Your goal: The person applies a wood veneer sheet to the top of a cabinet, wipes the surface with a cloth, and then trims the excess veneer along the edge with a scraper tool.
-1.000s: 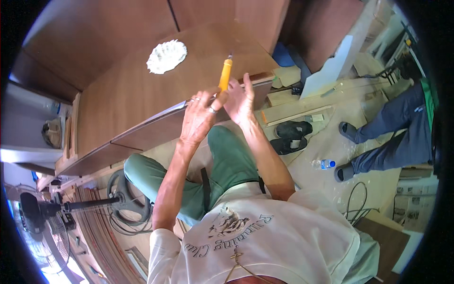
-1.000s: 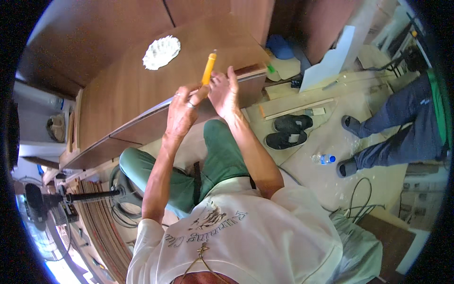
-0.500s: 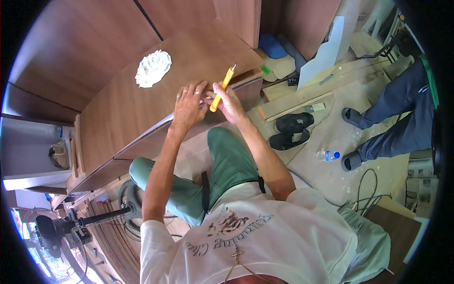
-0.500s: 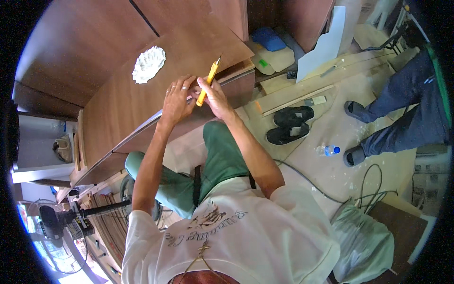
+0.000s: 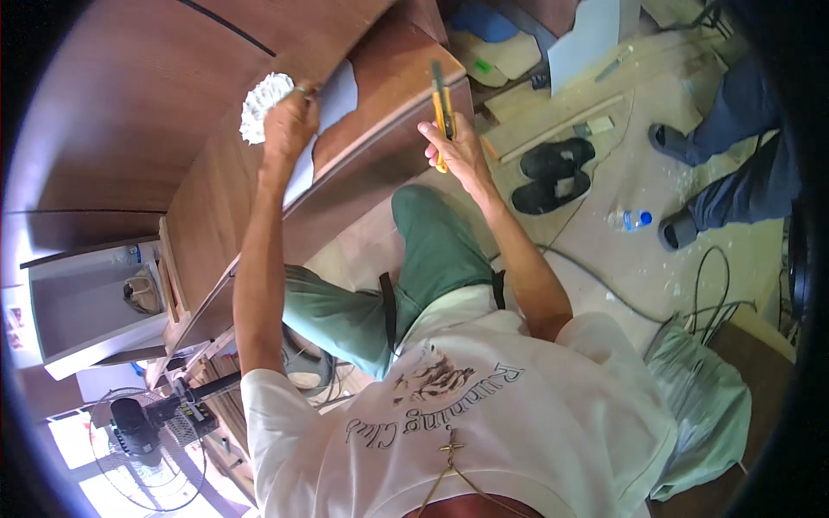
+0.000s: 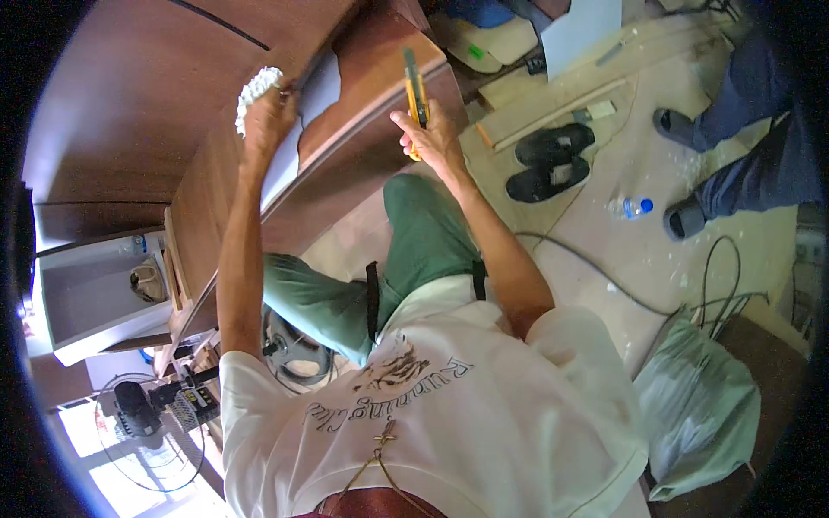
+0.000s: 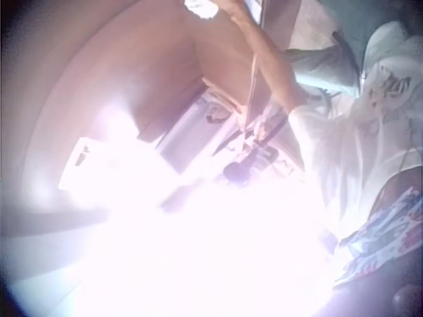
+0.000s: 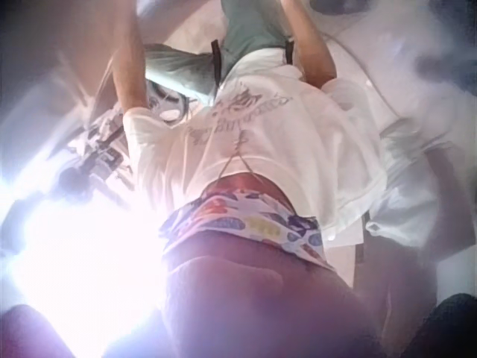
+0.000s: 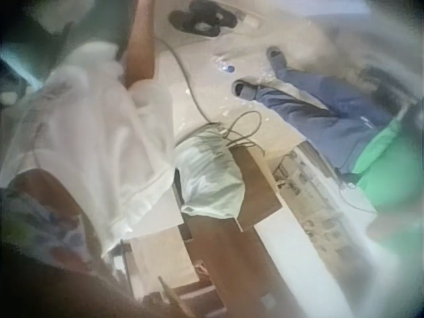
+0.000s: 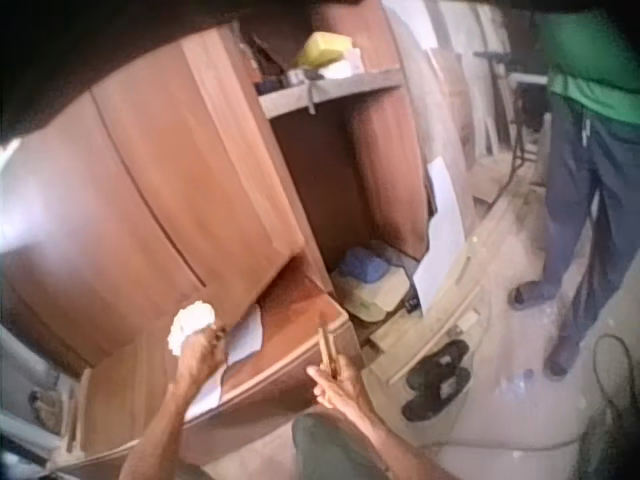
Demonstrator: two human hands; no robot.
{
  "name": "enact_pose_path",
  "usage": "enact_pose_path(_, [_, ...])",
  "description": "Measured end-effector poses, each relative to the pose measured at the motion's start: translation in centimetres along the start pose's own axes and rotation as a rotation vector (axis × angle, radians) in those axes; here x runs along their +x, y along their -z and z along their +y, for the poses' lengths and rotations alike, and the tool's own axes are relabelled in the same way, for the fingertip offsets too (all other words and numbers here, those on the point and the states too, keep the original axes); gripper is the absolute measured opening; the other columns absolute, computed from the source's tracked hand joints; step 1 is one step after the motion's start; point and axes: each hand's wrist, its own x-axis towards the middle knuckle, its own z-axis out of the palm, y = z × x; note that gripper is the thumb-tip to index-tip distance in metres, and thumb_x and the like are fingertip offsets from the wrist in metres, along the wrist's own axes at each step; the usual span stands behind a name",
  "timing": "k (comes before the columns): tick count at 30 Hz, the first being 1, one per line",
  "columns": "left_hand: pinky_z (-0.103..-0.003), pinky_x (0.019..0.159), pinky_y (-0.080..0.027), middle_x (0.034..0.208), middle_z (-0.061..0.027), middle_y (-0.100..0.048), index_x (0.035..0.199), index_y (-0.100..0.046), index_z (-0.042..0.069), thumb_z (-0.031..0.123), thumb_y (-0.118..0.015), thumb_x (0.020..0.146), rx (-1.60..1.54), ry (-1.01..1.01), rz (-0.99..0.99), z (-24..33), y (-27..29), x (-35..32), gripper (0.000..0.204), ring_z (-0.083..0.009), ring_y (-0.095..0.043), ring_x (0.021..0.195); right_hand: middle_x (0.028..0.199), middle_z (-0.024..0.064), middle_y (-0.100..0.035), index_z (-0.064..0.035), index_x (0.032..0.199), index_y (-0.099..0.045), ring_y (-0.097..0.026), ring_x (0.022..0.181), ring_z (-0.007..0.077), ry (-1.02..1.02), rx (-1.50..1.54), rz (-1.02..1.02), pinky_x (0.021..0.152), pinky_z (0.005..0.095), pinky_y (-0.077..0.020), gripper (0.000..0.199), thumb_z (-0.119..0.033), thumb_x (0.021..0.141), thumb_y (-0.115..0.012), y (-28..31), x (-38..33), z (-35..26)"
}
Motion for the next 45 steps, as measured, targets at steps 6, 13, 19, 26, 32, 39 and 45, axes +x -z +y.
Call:
enact_pose_path(6, [-0.04, 0.078, -0.052, 0.099, -0.0165, -0.07, 0.118, -0.062, 0.011, 0.014, -0.065, 0.085, 0.034, 0.006, -0.055, -0.1, 2.6, 2.1, 0.033, -0.0321, -0.068, 0.09, 0.077, 0.0073, -0.06, -0.0028, 0.11, -0.051, -0.059, 0.06, 0.0115, 0.028, 0.264, -0.141, 0.053, 0.0262, -0.0512, 0.037, -0.037, 0.098, -0.052, -0.2, -1.8, 2.4])
enact_pose_path(13, [-0.038, 0.079, -0.052, 0.101, -0.0173, -0.07, 0.12, -0.061, 0.008, 0.012, -0.066, 0.085, 0.112, 0.043, -0.084, 0.0, 3.0, 3.1, 0.036, -0.0283, -0.07, 0.091, 0.069, 0.0045, -0.054, -0.0058, 0.095, -0.046, -0.049, 0.046, 0.0103, 0.016, 0.42, -0.109, 0.038, 0.0269, -0.0417, 0.028, -0.033, 0.1, -0.05, -3.3, 2.9, 0.7])
enact_pose_path(19, [-0.044, 0.081, -0.051, 0.1, -0.0186, -0.069, 0.121, -0.06, 0.013, 0.014, -0.066, 0.083, 0.013, 0.073, -0.086, -1.0, 3.2, 3.9, 0.038, -0.0365, -0.067, 0.094, 0.068, 0.0048, -0.055, -0.0105, 0.096, -0.049, -0.051, 0.047, 0.0133, -0.14, 0.59, -0.218, 0.04, 0.0283, -0.0418, 0.026, -0.036, 0.099, -0.052, -3.7, 7.3, 0.3])
enact_pose_path(26, [-0.039, 0.077, -0.052, 0.095, -0.0174, -0.07, 0.119, -0.061, 0.01, 0.011, -0.066, 0.084, 0.03, 0.044, -0.03, -0.8, 3.6, 3.2, 0.035, -0.0309, -0.07, 0.088, 0.094, 0.0176, -0.059, -0.0064, 0.117, -0.044, -0.067, 0.077, 0.0315, -0.199, 0.477, -0.066, 0.067, 0.046, -0.0608, 0.024, -0.023, 0.099, -0.046, -6.7, 16.0, -1.6])
enact_pose_path(32, [-0.043, 0.078, -0.051, 0.099, -0.0201, -0.068, 0.12, -0.06, 0.009, 0.01, -0.065, 0.083, -0.07, 0.076, -0.08, -0.1, 4.2, 3.7, 0.038, -0.0362, -0.066, 0.09, 0.097, 0.0219, -0.059, -0.0052, 0.132, -0.035, -0.068, 0.077, 0.0343, -0.213, 0.384, 0.014, 0.061, 0.0461, -0.0616, 0.036, -0.017, 0.099, -0.042, -8.3, 24.9, -2.8])
enact_pose_path(39, [-0.042, 0.077, -0.05, 0.093, -0.0173, -0.067, 0.115, -0.061, 0.009, 0.005, -0.066, 0.081, -0.081, 0.165, -0.102, -0.9, 5.2, 2.5, 0.034, -0.0334, -0.065, 0.087, 0.084, 0.015, -0.062, -0.0084, 0.119, -0.05, -0.061, 0.054, 0.0266, -0.206, 0.236, 0.03, 0.045, 0.0426, -0.0552, 0.025, -0.015, 0.1, -0.035, -13.3, 28.7, -3.2])
enact_pose_path(45, [-0.042, 0.075, -0.051, 0.093, -0.0164, -0.067, 0.115, -0.061, 0.008, 0.005, -0.066, 0.081, -0.112, 0.079, -0.043, -0.2, 4.7, 5.1, 0.035, -0.0312, -0.066, 0.084, 0.079, 0.0075, -0.053, -0.0136, 0.121, -0.046, -0.055, 0.057, 0.0173, 0.089, 0.789, -0.772, 0.046, 0.0373, -0.0536, 0.021, -0.018, 0.101, -0.04, -6.8, 34.8, -1.7])
